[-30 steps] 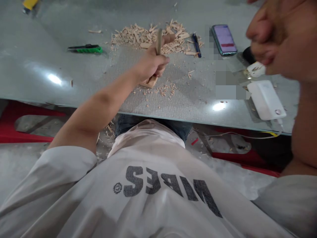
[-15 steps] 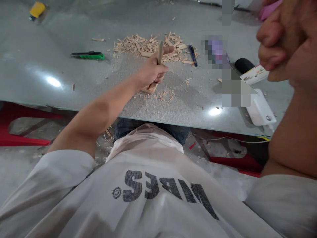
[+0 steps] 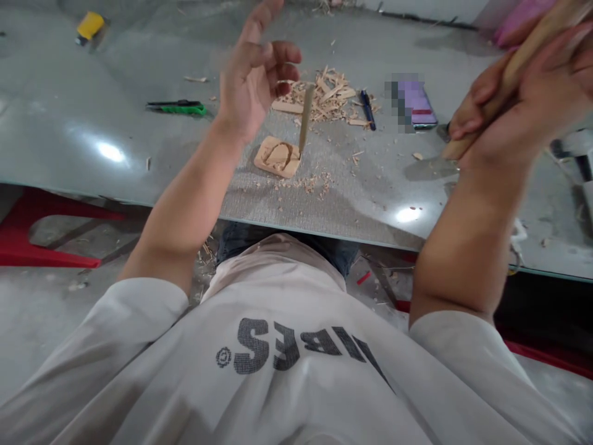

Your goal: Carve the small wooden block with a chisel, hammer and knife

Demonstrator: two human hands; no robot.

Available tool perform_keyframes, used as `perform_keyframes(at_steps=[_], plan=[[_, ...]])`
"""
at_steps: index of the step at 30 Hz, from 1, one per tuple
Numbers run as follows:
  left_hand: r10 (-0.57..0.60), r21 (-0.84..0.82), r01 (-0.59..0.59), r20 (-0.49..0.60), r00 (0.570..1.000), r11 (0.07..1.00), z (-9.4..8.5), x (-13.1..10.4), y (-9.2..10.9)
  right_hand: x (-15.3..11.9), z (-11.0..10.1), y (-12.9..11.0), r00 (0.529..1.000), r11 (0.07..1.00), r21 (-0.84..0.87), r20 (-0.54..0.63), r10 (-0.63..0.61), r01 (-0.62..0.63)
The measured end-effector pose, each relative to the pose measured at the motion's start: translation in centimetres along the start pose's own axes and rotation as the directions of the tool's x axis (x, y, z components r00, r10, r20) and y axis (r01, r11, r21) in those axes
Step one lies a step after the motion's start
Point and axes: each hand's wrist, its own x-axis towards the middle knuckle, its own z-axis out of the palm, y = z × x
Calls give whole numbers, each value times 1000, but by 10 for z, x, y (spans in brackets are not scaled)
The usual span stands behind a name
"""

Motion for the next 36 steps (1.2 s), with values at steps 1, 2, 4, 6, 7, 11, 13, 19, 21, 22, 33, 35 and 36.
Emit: perform_keyframes(at_steps=[1, 2, 4, 6, 7, 11, 13, 19, 21, 22, 33, 35, 36], plan=[[24, 14, -24, 3, 1000, 1000, -1, 0, 0, 0, 1, 14, 996, 997, 28, -57, -70, 72], [45, 29, -45, 12, 999, 999, -1, 1, -1, 0, 2, 25, 991, 995, 41, -100, -87, 92], [69, 50, -69, 10, 998, 996, -1, 2, -4, -1, 0, 42, 991, 998, 26, -118, -58, 61], [54, 57, -54, 10, 999, 997, -2, 3, -7, -1, -4, 50, 995, 999, -10, -96, -34, 34], [45, 56, -46, 15, 999, 997, -3, 4, -10, -2, -6, 51, 996, 999, -21, -80, -40, 39], [19, 54, -22, 55, 998, 998, -11, 9, -18, -6, -12, 44, 999, 996, -77, -11, -44, 44], [28, 63, -31, 56, 998, 998, -15, 10, -18, -10, -16, 36, 1000, 989, -147, 20, -13, 16], [87, 25, -85, -61, 994, 996, -18, 10, -2, -21, -16, 13, 1000, 982, -191, 15, 9, -6], [102, 19, -101, -52, 993, 995, -18, 9, 1, -24, -15, 7, 1000, 977, -211, 3, 14, -13], [108, 25, -107, -40, 993, 994, -19, 9, 1, -25, -15, 5, 1000, 975, -223, 2, 23, -22], [84, 200, -93, 52, 995, 975, -22, 9, -22, -21, 5, 29, 1000, 990, -137, -8, 17, -18], [65, 176, -80, 90, 994, 981, -19, 8, -24, -25, 8, 27, 1000, 994, -105, 22, 7, -5], [56, 159, -73, 110, 992, 985, -17, 8, -25, -27, 9, 25, 999, 995, -97, 47, 7, -2]])
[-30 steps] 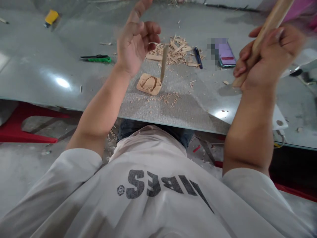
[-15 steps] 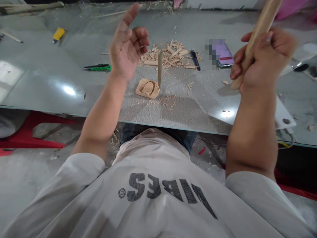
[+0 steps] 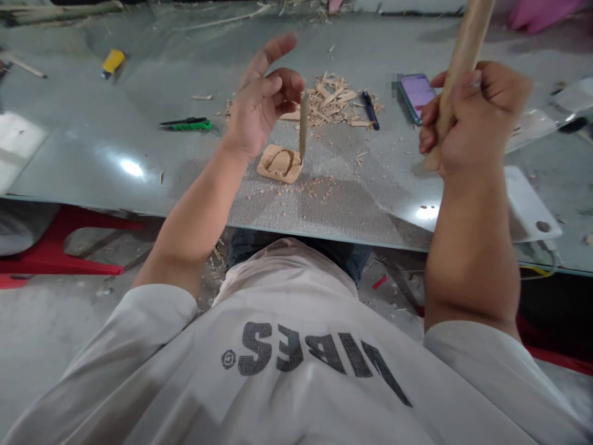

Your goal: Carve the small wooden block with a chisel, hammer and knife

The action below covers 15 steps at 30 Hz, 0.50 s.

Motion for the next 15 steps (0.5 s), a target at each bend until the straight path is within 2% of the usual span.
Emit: perform_keyframes(at_steps=[3, 7, 10, 13, 15], plan=[[-46, -13, 46, 39, 998, 999, 6, 2, -6, -9, 4, -9, 999, 1000, 5, 37, 9, -9], [-131, 23, 130, 21, 991, 991, 15, 6, -17, -20, 16, -15, 990, 990, -73, 63, 126, -121], [-137, 80, 134, 32, 990, 988, 21, 5, -24, -27, 30, -13, 970, 973, -131, 131, 204, -187], [-119, 113, 114, 40, 992, 987, 26, 2, -29, -33, 41, -7, 935, 928, -282, 188, 301, -242], [-164, 120, 159, 26, 986, 980, 31, -1, -33, -37, 48, -4, 899, 886, -406, 264, 350, -226]])
